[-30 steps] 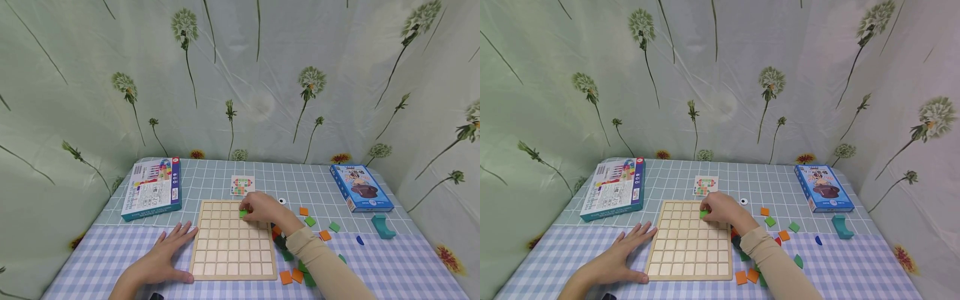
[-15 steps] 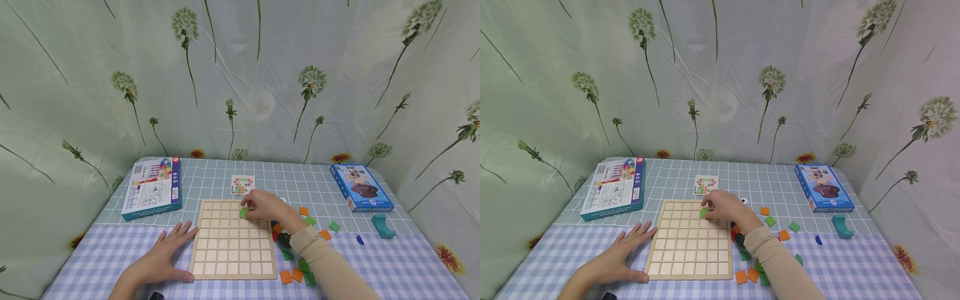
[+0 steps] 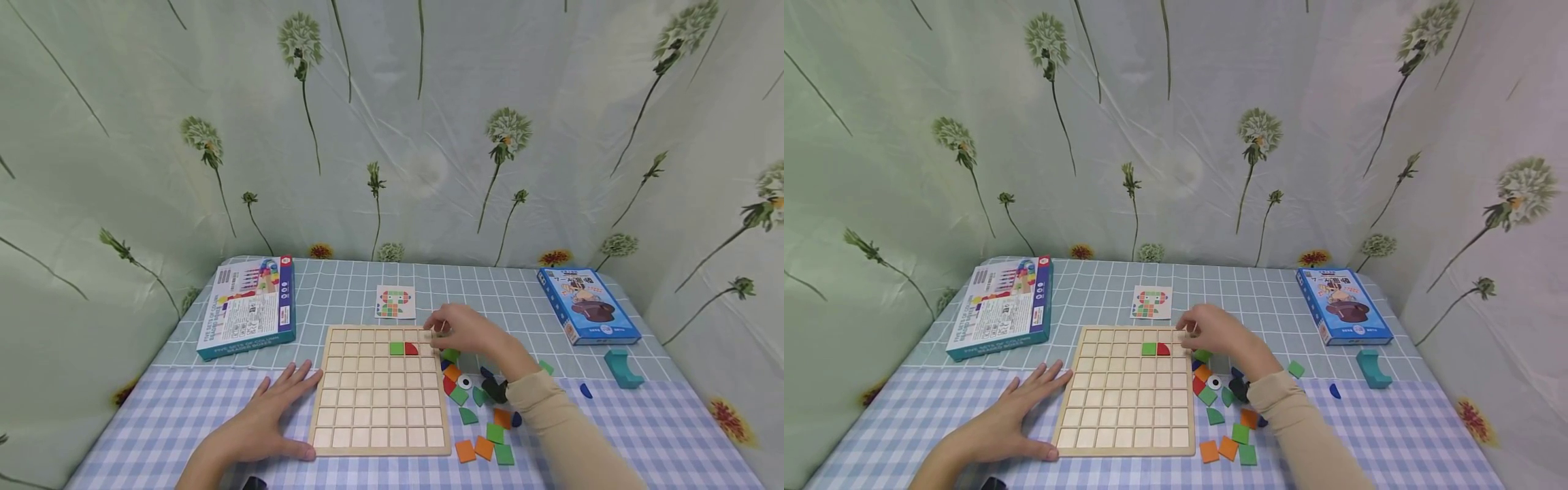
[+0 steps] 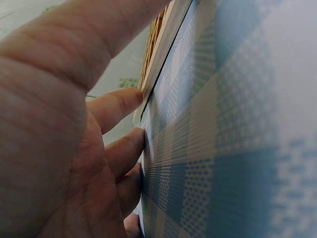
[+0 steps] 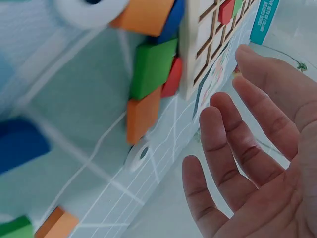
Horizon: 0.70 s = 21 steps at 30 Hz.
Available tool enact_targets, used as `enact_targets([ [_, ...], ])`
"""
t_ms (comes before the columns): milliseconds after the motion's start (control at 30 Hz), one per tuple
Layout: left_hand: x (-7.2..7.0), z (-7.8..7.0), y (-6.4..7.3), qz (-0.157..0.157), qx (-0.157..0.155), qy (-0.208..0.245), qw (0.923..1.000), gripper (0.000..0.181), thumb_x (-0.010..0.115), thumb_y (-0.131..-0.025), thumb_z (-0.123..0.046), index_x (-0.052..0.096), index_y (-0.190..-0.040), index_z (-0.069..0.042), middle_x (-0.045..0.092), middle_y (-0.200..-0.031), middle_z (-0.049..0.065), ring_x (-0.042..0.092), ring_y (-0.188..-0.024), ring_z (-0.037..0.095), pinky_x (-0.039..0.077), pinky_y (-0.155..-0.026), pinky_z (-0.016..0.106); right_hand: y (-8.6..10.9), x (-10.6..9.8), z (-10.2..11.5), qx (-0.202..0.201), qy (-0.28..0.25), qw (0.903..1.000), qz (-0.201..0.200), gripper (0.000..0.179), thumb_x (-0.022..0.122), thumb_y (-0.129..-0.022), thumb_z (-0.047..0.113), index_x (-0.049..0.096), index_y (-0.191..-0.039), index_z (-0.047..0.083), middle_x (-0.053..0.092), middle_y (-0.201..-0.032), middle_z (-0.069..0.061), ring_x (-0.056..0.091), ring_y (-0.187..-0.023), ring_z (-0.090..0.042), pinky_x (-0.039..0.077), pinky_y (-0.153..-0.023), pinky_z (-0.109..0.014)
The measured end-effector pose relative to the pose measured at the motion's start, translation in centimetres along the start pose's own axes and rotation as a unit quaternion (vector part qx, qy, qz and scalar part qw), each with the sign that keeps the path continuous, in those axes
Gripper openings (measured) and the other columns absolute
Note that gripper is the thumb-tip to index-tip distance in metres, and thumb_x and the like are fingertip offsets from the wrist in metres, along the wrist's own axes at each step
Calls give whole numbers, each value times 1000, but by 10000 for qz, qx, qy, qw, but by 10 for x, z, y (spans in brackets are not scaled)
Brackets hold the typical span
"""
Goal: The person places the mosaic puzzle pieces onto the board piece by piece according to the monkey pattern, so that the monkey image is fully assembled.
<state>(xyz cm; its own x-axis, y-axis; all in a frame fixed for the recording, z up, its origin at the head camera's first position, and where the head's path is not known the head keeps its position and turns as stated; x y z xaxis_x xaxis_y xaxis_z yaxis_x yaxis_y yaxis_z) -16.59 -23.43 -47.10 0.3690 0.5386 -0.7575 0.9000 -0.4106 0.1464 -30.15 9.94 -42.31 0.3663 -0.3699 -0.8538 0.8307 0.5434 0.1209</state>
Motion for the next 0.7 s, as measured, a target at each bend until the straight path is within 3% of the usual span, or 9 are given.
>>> enact_targets([
  [233, 1, 2, 0, 6, 15, -15, 10000, 123, 96, -66, -61, 38, -168, -22, 24, -179, 18, 8, -165, 54, -1, -120, 86, 14, 2, -14, 89, 53, 9998, 178, 20, 85, -92, 11, 80, -111, 10, 71, -90, 2, 59, -81, -11, 56, -76, -24],
  [467, 1, 2, -1, -1, 48, -14, 10000, 123, 95, -67, -62, 38, -168, -23, 24, -179, 17, 9, -165, 54, -1, -120, 86, 26, 8, -26, 431, -184, 9985, 300, 18, 86, -90, 8, 79, -107, 12, 66, -86, 4, 58, -82, -13, 55, -77, -25],
  [700, 1, 3, -1, -10, 64, -46, 10000, 124, 95, -66, -64, 38, -169, -23, 25, -179, 18, 9, -165, 54, 0, -120, 86, 28, 11, -33, 517, -311, 9978, 277, 17, 87, -90, 8, 78, -104, 13, 63, -85, 3, 57, -81, -14, 54, -75, -25],
])
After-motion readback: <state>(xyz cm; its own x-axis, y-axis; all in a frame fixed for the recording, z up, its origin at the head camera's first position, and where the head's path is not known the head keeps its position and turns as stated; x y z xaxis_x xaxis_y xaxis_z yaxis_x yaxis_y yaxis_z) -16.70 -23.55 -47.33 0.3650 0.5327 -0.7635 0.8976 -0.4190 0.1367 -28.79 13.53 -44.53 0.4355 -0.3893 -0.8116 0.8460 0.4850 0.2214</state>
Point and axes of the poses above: each hand's wrist, its own y-axis away from the middle knuckle, its own x-axis out of the palm, z = x × y, the point moved 6 cm from there along -y, towards the middle knuckle
